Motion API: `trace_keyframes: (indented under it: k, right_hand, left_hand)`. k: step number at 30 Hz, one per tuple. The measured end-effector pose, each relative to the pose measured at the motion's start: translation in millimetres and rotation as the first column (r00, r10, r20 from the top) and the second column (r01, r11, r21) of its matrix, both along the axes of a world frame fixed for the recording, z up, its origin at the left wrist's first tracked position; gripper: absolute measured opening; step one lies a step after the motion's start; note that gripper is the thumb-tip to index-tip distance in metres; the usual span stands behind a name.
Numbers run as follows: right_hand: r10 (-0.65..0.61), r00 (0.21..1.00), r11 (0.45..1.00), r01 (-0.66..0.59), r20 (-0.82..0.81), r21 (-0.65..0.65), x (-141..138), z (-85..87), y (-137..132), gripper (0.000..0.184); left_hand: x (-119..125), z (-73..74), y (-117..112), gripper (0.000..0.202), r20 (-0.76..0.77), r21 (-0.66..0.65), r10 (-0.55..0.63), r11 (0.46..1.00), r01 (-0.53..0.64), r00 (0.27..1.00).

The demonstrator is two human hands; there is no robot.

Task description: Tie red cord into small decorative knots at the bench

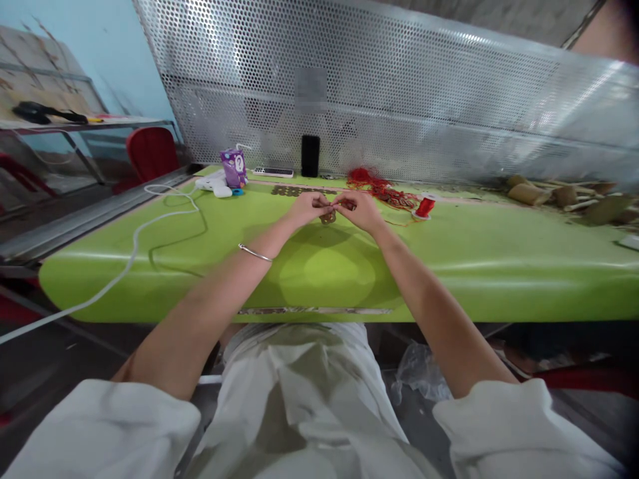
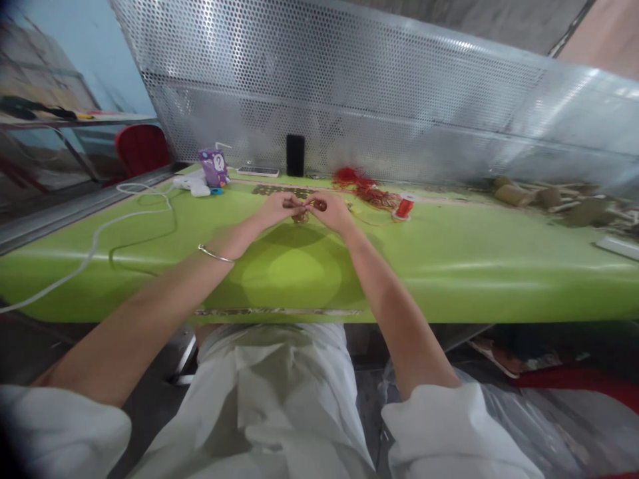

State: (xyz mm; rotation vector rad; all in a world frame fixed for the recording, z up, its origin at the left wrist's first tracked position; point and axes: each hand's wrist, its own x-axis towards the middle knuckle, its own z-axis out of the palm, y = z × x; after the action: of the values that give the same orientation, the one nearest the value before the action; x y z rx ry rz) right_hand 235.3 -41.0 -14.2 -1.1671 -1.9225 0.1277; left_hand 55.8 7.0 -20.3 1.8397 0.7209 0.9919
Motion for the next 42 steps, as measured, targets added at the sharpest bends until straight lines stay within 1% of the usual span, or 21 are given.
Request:
trace_keyframes:
  k: [4, 7, 10, 12, 14, 19, 21, 23, 27, 30, 32, 35, 37, 42]
  right_hand:
    - [0.011, 0.994, 0.999, -0.014, -0.11, -0.029, 1.4, 0.3, 4.0, 0.007]
    - [-0.023, 0.989, 1.0, 0.019, -0.148, -0.025, 3.3, -0.9, 6.9, 0.007]
    - [-0.051, 0.992, 0.999, 0.053, -0.112, 0.015, 4.1, -2.3, 8.6, 0.005]
    - [-0.048, 0.996, 0.998, 0.051, -0.081, 0.033, 4.1, -2.8, 8.9, 0.006]
    - [-0.038, 0.997, 0.998, 0.041, -0.069, 0.049, 4.0, -3.0, 8.9, 0.008]
    - [-0.024, 0.997, 0.998, 0.028, -0.07, 0.051, 4.1, -3.7, 8.3, 0.01]
    - [-0.027, 0.998, 0.998, 0.03, -0.059, 0.053, 4.2, -4.8, 8.7, 0.01]
    - [-0.029, 0.999, 0.998, 0.032, -0.045, 0.057, 4.4, -6.1, 9.5, 0.01]
    - [-0.036, 0.999, 0.995, 0.039, -0.029, 0.092, 6.7, -7.3, 11.4, 0.013]
    - [-0.069, 0.998, 0.978, 0.064, 0.017, 0.2, 9.1, -6.6, 11.3, 0.018]
    - [-0.097, 0.993, 0.966, 0.077, 0.071, 0.248, 9.7, -6.1, 10.5, 0.013]
    - [-0.124, 0.981, 0.97, 0.088, 0.148, 0.228, 8.5, -6.5, 9.3, 0.008]
    - [-0.144, 0.974, 0.971, 0.106, 0.172, 0.214, 7.4, -7.3, 9.2, 0.007]
    - [-0.192, 0.966, 0.964, 0.153, 0.172, 0.22, 8.0, -10.6, 11.5, 0.006]
  left_hand:
    - [-0.1, 4.0, -4.4, 0.014, -0.003, -0.034, 0.021, 0.999, -0.021, 1.0]
    - [-0.5, 5.6, -6.3, 0.014, -0.007, -0.064, 0.022, 0.998, -0.023, 1.0]
    - [-1.1, 4.6, -5.2, 0.009, -0.018, -0.061, -0.006, 0.998, 0.005, 1.0]
    - [-1.4, 3.4, -4.0, 0.006, -0.038, -0.043, -0.023, 0.999, 0.022, 0.999]
    - [-1.5, 2.4, -3.2, 0.008, -0.061, -0.023, -0.033, 0.999, 0.032, 0.998]
    - [-1.0, 0.8, -1.9, 0.003, -0.118, 0.06, -0.02, 0.998, 0.027, 0.993]
    - [-1.1, 0.9, -2.0, 0.005, -0.152, 0.112, 0.0, 0.994, 0.017, 0.988]
    - [-1.4, 1.7, -3.4, 0.01, -0.179, 0.131, -0.004, 0.991, 0.027, 0.984]
    - [-2.3, 4.9, -9.0, 0.015, -0.176, 0.079, -0.018, 0.996, 0.032, 0.984]
    - [-3.1, 7.1, -11.6, 0.016, -0.173, 0.057, 0.017, 0.998, -0.007, 0.985]
    - [-3.8, 7.5, -11.2, 0.02, -0.167, 0.051, 0.02, 0.999, -0.011, 0.986]
    - [-5.0, 5.9, -8.0, 0.029, -0.143, 0.054, -0.033, 0.998, 0.041, 0.989]
    - [-5.2, 3.8, -5.3, 0.03, -0.111, 0.045, -0.056, 0.997, 0.062, 0.992]
    - [-3.9, -1.0, -0.9, 0.024, -0.048, -0.001, -0.029, 1.0, 0.029, 0.998]
